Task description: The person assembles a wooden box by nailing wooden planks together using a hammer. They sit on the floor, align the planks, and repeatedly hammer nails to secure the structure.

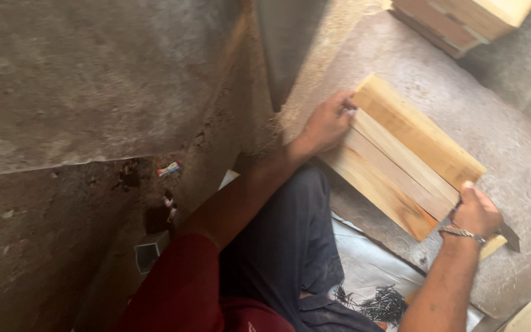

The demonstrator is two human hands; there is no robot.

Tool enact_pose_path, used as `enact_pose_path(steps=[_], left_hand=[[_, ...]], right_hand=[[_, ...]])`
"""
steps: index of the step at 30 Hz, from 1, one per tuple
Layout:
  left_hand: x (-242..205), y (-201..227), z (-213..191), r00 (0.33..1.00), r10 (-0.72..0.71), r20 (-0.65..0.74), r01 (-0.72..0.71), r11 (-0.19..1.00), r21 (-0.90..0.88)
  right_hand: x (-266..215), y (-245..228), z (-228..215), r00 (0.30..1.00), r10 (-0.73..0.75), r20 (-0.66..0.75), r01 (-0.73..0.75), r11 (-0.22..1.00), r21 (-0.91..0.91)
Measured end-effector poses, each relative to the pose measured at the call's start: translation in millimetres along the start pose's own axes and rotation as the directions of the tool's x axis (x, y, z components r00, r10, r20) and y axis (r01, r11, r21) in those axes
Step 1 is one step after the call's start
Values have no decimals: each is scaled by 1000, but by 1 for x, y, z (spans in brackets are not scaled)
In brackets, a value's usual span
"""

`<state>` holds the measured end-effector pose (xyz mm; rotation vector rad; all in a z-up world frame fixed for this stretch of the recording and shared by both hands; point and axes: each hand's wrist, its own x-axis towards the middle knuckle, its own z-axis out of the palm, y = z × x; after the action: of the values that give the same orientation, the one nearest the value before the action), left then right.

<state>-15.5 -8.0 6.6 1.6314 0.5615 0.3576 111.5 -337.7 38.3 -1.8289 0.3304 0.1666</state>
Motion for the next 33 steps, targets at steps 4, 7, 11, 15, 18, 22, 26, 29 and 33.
enact_pose_path(steps=[4, 7, 11, 15, 18, 22, 26, 29, 33], left_hand=[[-2, 21, -3, 995, -94, 22, 93, 994, 51], [-7, 42, -3, 929, 317, -193, -262, 929, 262], [-18, 65, 36, 925, 372, 76, -380, 906, 188], [-21, 73, 116, 852, 372, 368, -438, 892, 114], [-17, 67, 175, 831, 367, 419, -424, 905, 48], [-3, 57, 226, 848, 321, 421, -419, 893, 163], [0, 47, 241, 805, 405, 434, -520, 833, 187], [-4, 42, 245, 827, 366, 427, -489, 842, 226], [-3, 53, 243, 827, 356, 435, -491, 834, 252]], right_hand=[[-9, 0, -5, 995, 93, -40, -91, 994, 62], [-1, 8, -3, 996, 68, -51, -68, 998, 3], [12, 24, -13, 997, 29, -78, -33, 998, -59], [16, 33, -13, 998, 18, -57, -12, 995, 97], [4, 25, -16, 1000, 16, -19, -14, 996, 88], [-8, 12, -29, 999, 17, 48, -17, 1000, 10], [-33, 20, -72, 973, -230, 2, 230, 973, 26], [-67, 34, -118, 937, -275, -217, 215, 941, -263], [-96, 43, -148, 945, -86, -315, -102, 838, -536]])
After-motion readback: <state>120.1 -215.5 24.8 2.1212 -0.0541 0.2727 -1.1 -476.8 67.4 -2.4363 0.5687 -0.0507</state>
